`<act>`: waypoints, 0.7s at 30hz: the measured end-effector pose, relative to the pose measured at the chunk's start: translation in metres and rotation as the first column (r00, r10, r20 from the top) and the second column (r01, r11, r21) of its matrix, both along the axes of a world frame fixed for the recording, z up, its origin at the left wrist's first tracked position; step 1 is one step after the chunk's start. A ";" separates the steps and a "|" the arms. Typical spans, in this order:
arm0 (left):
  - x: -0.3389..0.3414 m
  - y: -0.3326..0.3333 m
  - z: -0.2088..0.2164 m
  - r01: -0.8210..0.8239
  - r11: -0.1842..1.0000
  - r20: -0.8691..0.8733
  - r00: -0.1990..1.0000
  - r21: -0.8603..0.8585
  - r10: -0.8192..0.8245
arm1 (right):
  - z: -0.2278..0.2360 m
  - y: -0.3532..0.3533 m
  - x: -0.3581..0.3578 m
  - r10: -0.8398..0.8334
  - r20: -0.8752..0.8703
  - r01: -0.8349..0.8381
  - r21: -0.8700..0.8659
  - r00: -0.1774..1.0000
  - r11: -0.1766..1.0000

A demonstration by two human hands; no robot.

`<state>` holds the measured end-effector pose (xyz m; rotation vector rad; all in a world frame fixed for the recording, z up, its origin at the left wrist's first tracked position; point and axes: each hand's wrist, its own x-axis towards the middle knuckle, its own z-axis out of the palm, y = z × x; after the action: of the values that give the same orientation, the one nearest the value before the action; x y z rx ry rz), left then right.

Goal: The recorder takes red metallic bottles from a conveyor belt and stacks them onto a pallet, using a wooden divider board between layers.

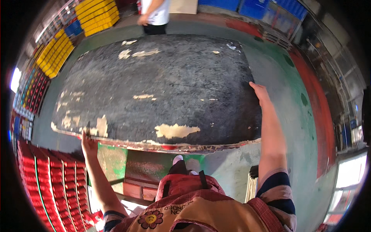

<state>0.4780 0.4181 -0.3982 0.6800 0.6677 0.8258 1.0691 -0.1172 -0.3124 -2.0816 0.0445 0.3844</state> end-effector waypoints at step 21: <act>0.121 0.067 -0.018 -0.052 0.980 -0.286 0.952 0.189 0.106 | -0.019 0.018 -0.018 -0.241 0.084 0.230 0.120 0.967 0.966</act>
<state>0.5991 0.4849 -0.4165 0.9579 0.9022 0.8742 1.0510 -0.0995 -0.3310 -1.9567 0.2071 0.1361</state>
